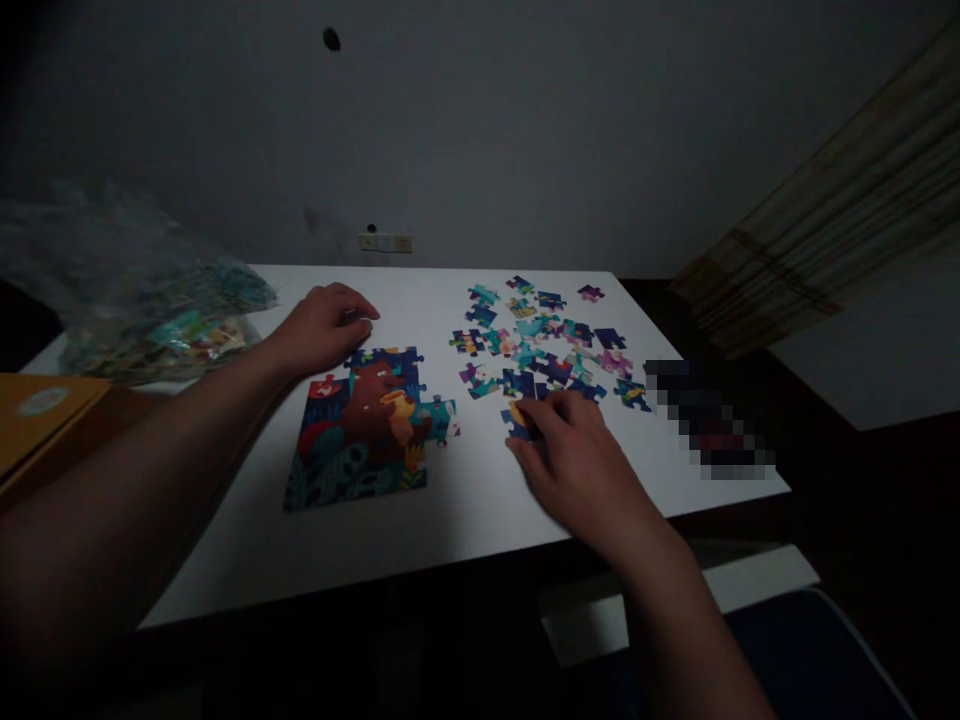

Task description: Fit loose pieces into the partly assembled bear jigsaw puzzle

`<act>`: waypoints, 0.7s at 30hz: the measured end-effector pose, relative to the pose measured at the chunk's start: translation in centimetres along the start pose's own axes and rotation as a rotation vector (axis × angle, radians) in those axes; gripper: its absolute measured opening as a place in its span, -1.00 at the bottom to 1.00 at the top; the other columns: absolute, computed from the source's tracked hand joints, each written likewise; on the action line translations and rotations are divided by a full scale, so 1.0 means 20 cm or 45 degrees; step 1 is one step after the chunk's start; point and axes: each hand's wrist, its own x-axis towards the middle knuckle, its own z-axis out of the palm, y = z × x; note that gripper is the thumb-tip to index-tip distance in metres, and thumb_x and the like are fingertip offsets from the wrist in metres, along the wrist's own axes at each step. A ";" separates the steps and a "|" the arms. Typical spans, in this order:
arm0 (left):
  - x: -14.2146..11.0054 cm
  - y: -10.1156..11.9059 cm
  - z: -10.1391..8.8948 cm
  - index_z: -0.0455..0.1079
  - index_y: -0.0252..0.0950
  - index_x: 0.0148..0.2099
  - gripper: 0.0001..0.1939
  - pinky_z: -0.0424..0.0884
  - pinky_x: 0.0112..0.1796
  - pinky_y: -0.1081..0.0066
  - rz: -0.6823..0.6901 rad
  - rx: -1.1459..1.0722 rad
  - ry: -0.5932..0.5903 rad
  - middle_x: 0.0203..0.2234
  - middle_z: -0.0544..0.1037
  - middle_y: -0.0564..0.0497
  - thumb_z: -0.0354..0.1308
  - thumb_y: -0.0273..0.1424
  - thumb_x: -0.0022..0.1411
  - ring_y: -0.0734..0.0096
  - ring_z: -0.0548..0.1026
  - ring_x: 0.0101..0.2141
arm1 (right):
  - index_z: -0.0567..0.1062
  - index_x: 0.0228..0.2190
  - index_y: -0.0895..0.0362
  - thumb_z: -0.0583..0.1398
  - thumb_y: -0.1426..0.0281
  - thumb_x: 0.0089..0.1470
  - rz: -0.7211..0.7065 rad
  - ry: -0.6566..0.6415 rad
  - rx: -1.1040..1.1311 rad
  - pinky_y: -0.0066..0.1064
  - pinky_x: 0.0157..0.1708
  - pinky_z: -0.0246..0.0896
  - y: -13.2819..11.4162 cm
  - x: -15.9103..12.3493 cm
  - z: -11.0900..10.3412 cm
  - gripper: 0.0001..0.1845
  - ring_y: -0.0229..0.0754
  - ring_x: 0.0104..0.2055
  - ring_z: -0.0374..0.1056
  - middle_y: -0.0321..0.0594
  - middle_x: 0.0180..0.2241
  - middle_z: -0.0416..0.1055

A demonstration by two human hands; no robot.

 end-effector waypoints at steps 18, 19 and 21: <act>-0.01 0.02 0.02 0.80 -0.21 0.17 -0.60 0.48 0.38 -0.39 -0.052 -0.013 -0.017 0.24 0.70 -0.33 0.24 -0.35 0.42 -0.32 0.58 0.30 | 0.66 0.36 -0.08 0.28 0.40 0.54 -0.285 0.231 0.318 0.21 0.32 0.61 -0.07 -0.11 0.08 -0.53 0.22 0.38 0.63 -0.03 0.35 0.70; -0.01 0.02 0.02 0.80 -0.21 0.17 -0.60 0.48 0.38 -0.38 -0.050 -0.010 -0.016 0.24 0.70 -0.33 0.24 -0.34 0.42 -0.32 0.58 0.30 | 0.67 0.35 -0.02 0.34 0.29 0.54 -0.212 0.267 0.266 0.28 0.31 0.61 -0.07 -0.12 0.09 -0.56 0.31 0.36 0.61 0.06 0.32 0.69; -0.01 0.02 0.02 0.81 -0.22 0.17 -0.59 0.49 0.38 -0.36 -0.043 -0.005 -0.015 0.22 0.70 -0.33 0.25 -0.34 0.41 -0.31 0.59 0.29 | 0.71 0.30 0.06 0.41 0.07 0.50 -0.086 0.307 0.158 0.39 0.27 0.60 -0.06 -0.12 0.10 -0.49 0.42 0.31 0.58 0.18 0.26 0.66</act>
